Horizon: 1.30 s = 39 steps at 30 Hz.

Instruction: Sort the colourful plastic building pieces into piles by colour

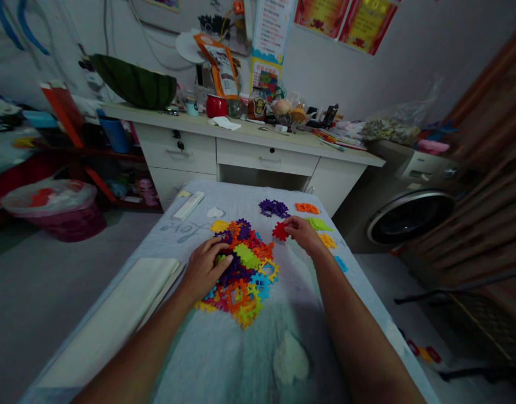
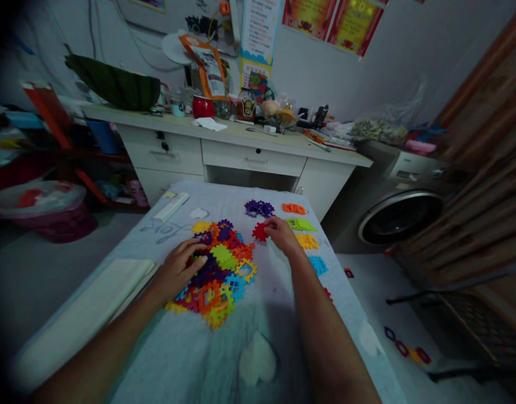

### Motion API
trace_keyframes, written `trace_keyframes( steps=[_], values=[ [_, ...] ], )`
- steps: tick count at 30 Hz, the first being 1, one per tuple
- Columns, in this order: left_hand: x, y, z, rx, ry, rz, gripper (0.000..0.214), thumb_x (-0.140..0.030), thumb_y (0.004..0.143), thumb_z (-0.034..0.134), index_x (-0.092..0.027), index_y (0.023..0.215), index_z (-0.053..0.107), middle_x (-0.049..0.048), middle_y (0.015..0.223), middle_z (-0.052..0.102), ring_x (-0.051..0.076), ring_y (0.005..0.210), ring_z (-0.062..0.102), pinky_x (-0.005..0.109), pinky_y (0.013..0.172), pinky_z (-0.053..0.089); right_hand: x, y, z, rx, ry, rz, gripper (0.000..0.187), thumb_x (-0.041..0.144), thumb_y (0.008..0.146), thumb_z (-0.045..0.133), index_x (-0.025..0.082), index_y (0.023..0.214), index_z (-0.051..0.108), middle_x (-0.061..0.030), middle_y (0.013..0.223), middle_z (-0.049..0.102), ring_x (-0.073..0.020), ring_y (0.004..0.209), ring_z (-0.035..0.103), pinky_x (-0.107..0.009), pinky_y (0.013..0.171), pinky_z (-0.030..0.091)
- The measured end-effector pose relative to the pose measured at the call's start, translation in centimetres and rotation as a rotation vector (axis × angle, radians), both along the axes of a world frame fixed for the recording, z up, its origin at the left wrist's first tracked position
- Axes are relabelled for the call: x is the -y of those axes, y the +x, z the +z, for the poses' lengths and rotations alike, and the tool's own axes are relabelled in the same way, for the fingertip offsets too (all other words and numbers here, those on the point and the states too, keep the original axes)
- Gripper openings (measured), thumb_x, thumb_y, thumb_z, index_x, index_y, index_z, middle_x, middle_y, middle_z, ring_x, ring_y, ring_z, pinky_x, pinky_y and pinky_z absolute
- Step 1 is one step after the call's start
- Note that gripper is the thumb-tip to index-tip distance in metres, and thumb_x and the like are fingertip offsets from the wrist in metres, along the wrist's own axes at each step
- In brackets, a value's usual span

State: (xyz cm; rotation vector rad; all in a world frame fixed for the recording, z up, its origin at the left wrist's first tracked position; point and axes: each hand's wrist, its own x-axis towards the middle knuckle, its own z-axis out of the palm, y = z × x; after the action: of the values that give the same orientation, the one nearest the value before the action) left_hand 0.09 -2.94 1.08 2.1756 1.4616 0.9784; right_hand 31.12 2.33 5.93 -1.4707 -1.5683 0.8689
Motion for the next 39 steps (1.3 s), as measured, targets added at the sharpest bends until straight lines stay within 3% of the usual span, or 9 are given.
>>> trace_keyframes(
  steps=[4,7,10,15,21,26,31,34,39],
  values=[
    [0.3,0.2,0.2,-0.011,0.003,0.021,0.039,-0.05,0.09,0.046,-0.022,0.11,0.065,0.0091,0.131,0.056,0.027,0.123,0.052,0.049,0.107,0.036,3.0,4.0,2.5,0.015,-0.025,-0.039,0.023,0.032,0.071,0.058,0.017,0.088,0.062,0.0024,0.067,0.057,-0.0104,0.058,0.048,-0.022,0.054,0.037],
    [0.6,0.5,0.3,-0.052,0.005,0.113,0.036,-0.048,0.09,0.046,-0.023,0.108,0.065,0.009,0.13,0.057,0.03,0.123,0.052,0.061,0.112,0.021,6.1,6.8,3.4,0.07,-0.074,-0.082,0.028,0.036,0.071,0.059,0.017,0.093,0.062,0.0034,0.066,0.054,-0.0094,0.055,0.045,-0.021,0.051,0.034],
    [0.8,0.7,0.4,-0.068,0.024,0.14,0.034,-0.046,0.09,0.047,-0.025,0.108,0.065,0.0091,0.13,0.057,0.03,0.123,0.052,0.062,0.112,0.014,9.3,8.8,3.3,0.124,-0.152,-0.109,0.027,0.036,0.069,0.062,0.019,0.09,0.061,0.0051,0.061,0.051,-0.0094,0.053,0.044,-0.021,0.05,0.032],
    [0.9,0.5,0.5,-0.075,0.056,0.145,0.033,-0.047,0.089,0.046,-0.026,0.107,0.064,0.0082,0.13,0.057,0.029,0.124,0.051,0.057,0.112,0.02,13.8,10.1,2.2,0.134,-0.209,-0.062,0.02,0.036,0.071,0.062,0.018,0.079,0.06,0.0027,0.063,0.056,-0.0106,0.057,0.049,-0.022,0.053,0.037],
    [1.1,0.3,0.7,-0.089,0.095,0.181,0.033,-0.048,0.089,0.046,-0.025,0.105,0.064,0.0088,0.128,0.057,0.03,0.123,0.051,0.057,0.11,0.026,16.6,8.8,0.4,0.287,-0.205,-0.08,0.014,0.028,0.08,0.053,0.019,0.085,0.062,0.0007,0.063,0.06,-0.0127,0.053,0.052,-0.023,0.05,0.037],
    [0.9,0.0,0.1,-0.083,0.124,0.145,0.035,-0.049,0.088,0.046,-0.024,0.105,0.064,0.0084,0.127,0.057,0.028,0.121,0.052,0.048,0.107,0.035,17.0,8.7,-0.7,0.655,0.029,-0.204,0.008,0.019,0.076,0.058,0.019,0.079,0.066,-0.0052,0.083,0.066,-0.0188,0.08,0.059,-0.031,0.077,0.046],
    [0.6,-0.1,-0.3,-0.076,0.124,0.109,0.039,-0.051,0.087,0.045,-0.022,0.104,0.065,0.009,0.123,0.057,0.027,0.117,0.053,0.043,0.105,0.04,16.8,7.8,-0.4,0.699,0.111,-0.235,0.014,0.018,0.078,0.059,0.021,0.09,0.067,-0.0075,0.096,0.065,-0.0225,0.095,0.059,-0.037,0.09,0.044],
    [0.7,0.0,-0.2,-0.072,0.119,0.103,0.04,-0.052,0.088,0.045,-0.022,0.104,0.065,0.0089,0.122,0.057,0.026,0.117,0.053,0.042,0.105,0.04,16.3,5.3,0.7,0.615,0.113,-0.107,0.016,0.02,0.08,0.06,0.02,0.095,0.066,-0.0075,0.099,0.065,-0.0219,0.095,0.059,-0.036,0.088,0.045],
    [1.1,0.0,0.1,-0.079,0.062,0.127,0.04,-0.051,0.088,0.045,-0.023,0.107,0.065,0.0088,0.126,0.055,0.028,0.12,0.051,0.046,0.106,0.038,15.4,-1.4,2.1,0.494,0.085,0.32,0.027,0.031,0.082,0.066,0.022,0.107,0.063,-0.0066,0.104,0.064,-0.0206,0.093,0.059,-0.035,0.085,0.046]
  ],
)
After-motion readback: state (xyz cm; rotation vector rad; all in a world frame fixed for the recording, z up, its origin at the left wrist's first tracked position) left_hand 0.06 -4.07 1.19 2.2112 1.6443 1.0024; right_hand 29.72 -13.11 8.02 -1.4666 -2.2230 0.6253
